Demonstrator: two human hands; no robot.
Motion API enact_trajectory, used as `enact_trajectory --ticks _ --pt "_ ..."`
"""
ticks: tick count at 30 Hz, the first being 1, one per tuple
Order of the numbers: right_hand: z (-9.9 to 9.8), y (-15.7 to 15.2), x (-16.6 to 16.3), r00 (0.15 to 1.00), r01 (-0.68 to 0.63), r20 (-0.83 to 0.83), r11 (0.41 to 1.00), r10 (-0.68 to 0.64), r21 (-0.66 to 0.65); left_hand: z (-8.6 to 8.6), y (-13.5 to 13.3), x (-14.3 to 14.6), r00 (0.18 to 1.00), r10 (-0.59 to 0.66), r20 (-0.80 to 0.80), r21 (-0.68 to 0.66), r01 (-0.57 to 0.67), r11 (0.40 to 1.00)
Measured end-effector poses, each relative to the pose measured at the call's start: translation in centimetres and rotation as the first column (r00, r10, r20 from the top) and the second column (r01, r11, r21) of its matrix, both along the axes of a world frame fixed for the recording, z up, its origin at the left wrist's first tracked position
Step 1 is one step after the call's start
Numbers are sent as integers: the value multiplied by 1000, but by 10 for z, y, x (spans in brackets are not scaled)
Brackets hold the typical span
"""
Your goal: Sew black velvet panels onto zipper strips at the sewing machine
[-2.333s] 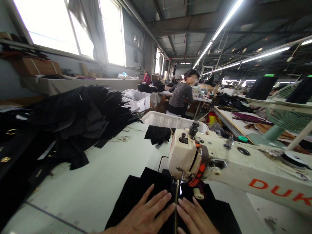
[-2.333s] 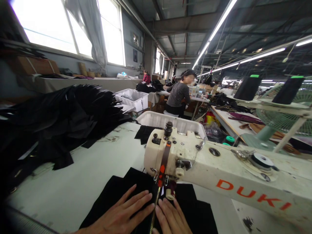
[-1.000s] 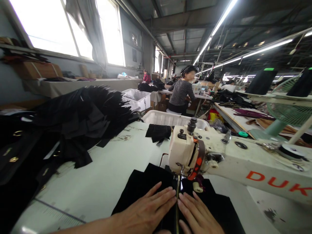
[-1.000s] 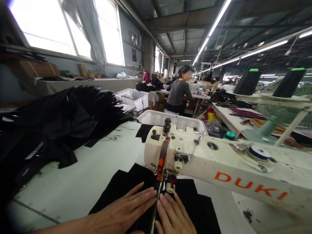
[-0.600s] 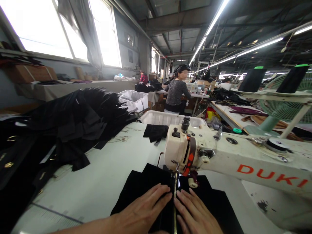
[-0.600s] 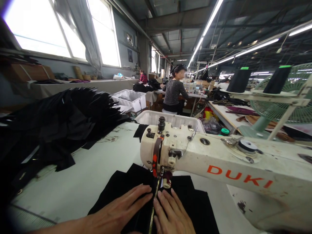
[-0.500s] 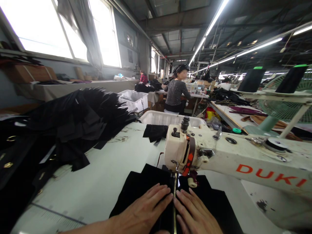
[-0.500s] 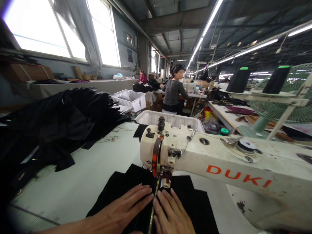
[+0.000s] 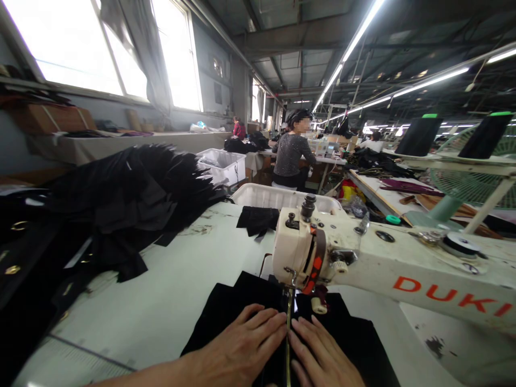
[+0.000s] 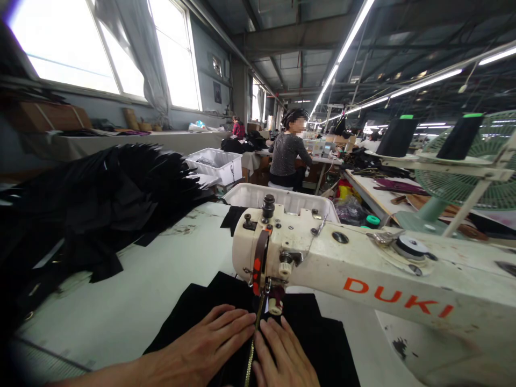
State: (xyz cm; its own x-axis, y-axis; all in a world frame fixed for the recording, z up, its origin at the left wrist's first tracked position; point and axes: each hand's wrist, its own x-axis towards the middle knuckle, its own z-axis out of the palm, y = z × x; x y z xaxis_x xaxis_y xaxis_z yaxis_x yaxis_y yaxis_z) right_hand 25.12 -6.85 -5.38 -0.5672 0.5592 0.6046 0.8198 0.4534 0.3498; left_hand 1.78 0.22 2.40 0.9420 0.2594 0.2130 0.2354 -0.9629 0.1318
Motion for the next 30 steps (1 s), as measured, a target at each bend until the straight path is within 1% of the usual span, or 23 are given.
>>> enact_trajectory --ticks 3,7,10,15,18,22,24,26,30 --pt "-3 0 1 1000 24 -18 1000 -24 -6 -3 1 2 1000 -22 -22 18 22 1000" --pt "1 4 0 998 -22 -57 999 24 33 -15 4 4 997 -38 -63 40 40 998" --pt "4 6 2 999 -45 -17 999 45 15 -20 6 6 998 -18 -62 26 19 999" --pt "-5 5 10 997 -51 65 999 52 -6 -15 4 6 998 60 3 22 -60 998" --pt "-9 3 10 997 -43 63 999 45 -20 -15 3 5 998 58 -19 9 -58 998" --pt "-11 3 4 997 34 75 998 -29 -59 -20 2 4 999 40 -29 -40 -41 998" --pt "-9 4 2 994 59 94 996 -52 -66 -22 0 3 999 48 -18 -40 -48 998" --pt "-6 6 0 994 54 96 996 -47 -65 -21 -1 2 998 61 -8 -33 -62 998" --pt "10 14 -2 996 73 63 996 -71 -41 -13 3 6 995 97 4 -99 -96 990"
